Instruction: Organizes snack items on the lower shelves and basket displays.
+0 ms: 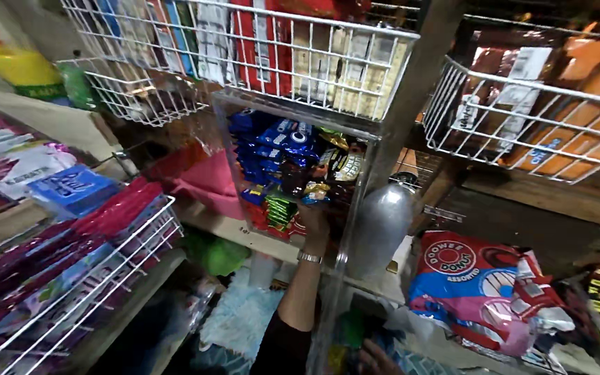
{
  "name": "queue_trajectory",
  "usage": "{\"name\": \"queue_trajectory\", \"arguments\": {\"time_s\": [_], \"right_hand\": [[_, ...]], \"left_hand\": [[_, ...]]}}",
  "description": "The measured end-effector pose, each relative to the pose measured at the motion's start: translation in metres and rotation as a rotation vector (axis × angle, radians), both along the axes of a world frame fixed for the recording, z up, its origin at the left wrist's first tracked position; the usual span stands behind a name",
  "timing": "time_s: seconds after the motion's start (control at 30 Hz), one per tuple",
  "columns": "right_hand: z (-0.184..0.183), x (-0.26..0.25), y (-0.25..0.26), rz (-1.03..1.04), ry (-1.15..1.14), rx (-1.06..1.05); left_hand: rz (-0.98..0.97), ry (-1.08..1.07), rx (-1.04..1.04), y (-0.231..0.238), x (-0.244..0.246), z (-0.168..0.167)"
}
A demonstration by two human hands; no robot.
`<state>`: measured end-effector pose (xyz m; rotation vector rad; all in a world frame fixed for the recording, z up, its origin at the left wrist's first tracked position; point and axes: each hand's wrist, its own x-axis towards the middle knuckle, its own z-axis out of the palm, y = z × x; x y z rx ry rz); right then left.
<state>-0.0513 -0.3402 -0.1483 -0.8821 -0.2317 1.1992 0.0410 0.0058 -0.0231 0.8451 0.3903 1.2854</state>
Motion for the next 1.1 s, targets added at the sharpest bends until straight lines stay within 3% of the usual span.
{"name": "queue_trajectory", "arguments": {"time_s": [0.1,0.2,0.33,0.43,0.53,0.63,0.7,0.87,0.97,1.03,1.1], "right_hand": [[0.003,0.000,-0.003,-0.026,-0.035,-0.011],[0.001,0.000,-0.009,-0.042,-0.047,-0.023],[0.000,0.005,-0.017,-0.058,-0.030,-0.011],[0.002,0.007,-0.027,-0.042,-0.044,-0.032],[0.029,0.017,-0.035,0.025,-0.302,-0.087],[0.072,0.034,-0.052,0.149,-0.721,-0.004],[0.107,0.045,-0.068,0.191,-0.904,0.067],[0.169,0.076,-0.114,-0.083,-1.163,0.196],[0.178,0.099,-0.134,-0.489,-1.290,-0.068],[0.175,0.112,-0.138,-0.746,-1.434,-0.413],[0.169,0.121,-0.136,-0.859,-1.538,-0.743]], "left_hand": [[0.086,0.169,0.114,0.004,0.003,-0.005],[0.029,0.599,0.106,-0.013,-0.037,0.041],[0.021,0.438,0.056,-0.010,-0.042,0.022],[0.102,0.569,0.097,0.001,-0.032,0.012],[0.165,0.575,0.167,0.004,-0.022,0.014],[0.122,0.524,0.208,-0.017,-0.026,0.037],[0.105,0.492,0.172,-0.013,-0.023,0.034],[0.073,0.461,0.168,0.001,-0.021,0.030],[0.010,0.452,0.171,0.002,-0.026,0.034],[0.002,0.458,0.147,0.000,-0.026,0.038],[0.014,0.487,0.122,-0.004,-0.028,0.045]]}}
